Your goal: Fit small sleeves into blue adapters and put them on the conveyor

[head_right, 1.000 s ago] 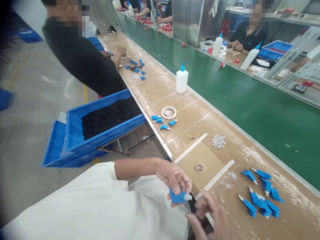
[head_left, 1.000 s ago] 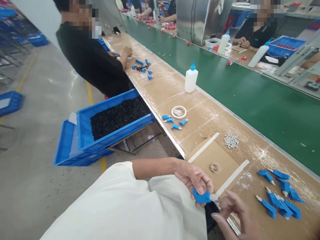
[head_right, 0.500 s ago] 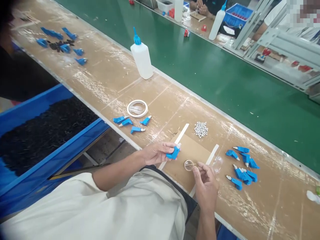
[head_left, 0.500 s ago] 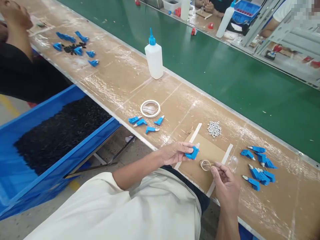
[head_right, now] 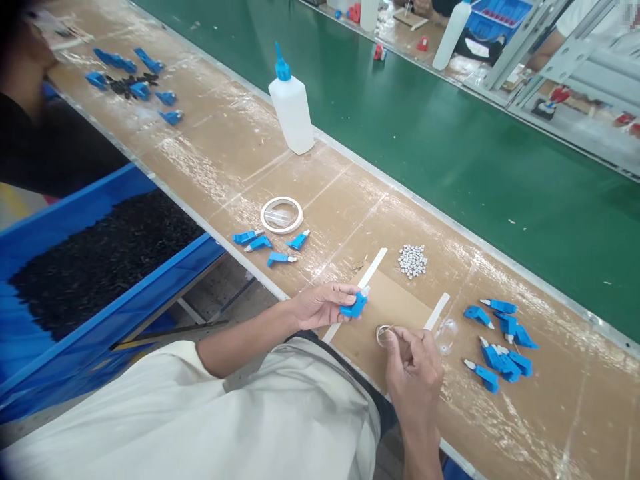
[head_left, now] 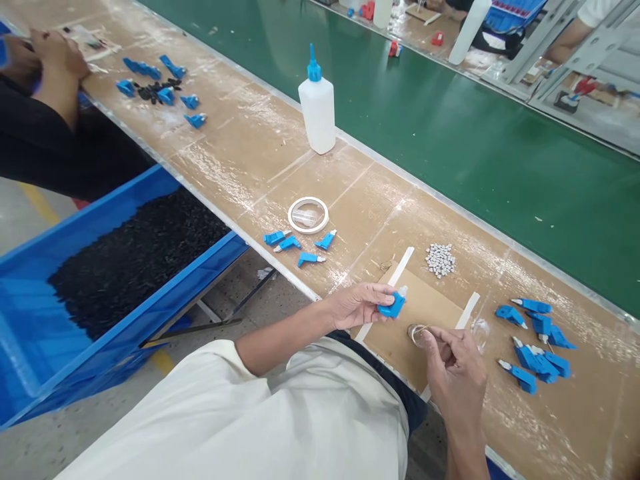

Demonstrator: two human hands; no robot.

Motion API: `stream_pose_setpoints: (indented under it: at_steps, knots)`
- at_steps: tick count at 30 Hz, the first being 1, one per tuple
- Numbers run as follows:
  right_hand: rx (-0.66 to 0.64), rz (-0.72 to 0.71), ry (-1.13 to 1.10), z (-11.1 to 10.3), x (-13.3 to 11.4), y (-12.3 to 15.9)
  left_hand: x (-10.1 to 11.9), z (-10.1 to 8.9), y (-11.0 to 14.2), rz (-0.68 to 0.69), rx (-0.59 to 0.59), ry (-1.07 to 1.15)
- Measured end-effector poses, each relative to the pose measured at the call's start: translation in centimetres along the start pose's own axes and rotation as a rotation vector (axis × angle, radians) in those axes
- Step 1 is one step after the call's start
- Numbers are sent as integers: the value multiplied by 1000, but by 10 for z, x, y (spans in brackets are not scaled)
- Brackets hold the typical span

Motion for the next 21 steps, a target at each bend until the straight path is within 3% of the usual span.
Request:
stream_pose_setpoints:
  at_steps: [9, 16, 21]
  knots:
    - [-29, 184, -32, 9, 12, -8, 1, -1, -2, 19, -19, 24]
    - [-5, 123, -48, 9, 4, -12, 2, 0, 0, 0, -20, 49]
    - [-31, -2, -62, 0, -1, -8, 1, -5, 0, 8, 19, 49]
Point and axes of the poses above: each hand's wrist, its own y-axis away from the middle knuckle, its own z-axis out of the palm, x = y × z, the point moved 8 cm from there along -y, towards the middle knuckle, and after that the axes turned 2 degrees about x, right-handed, at the moved point
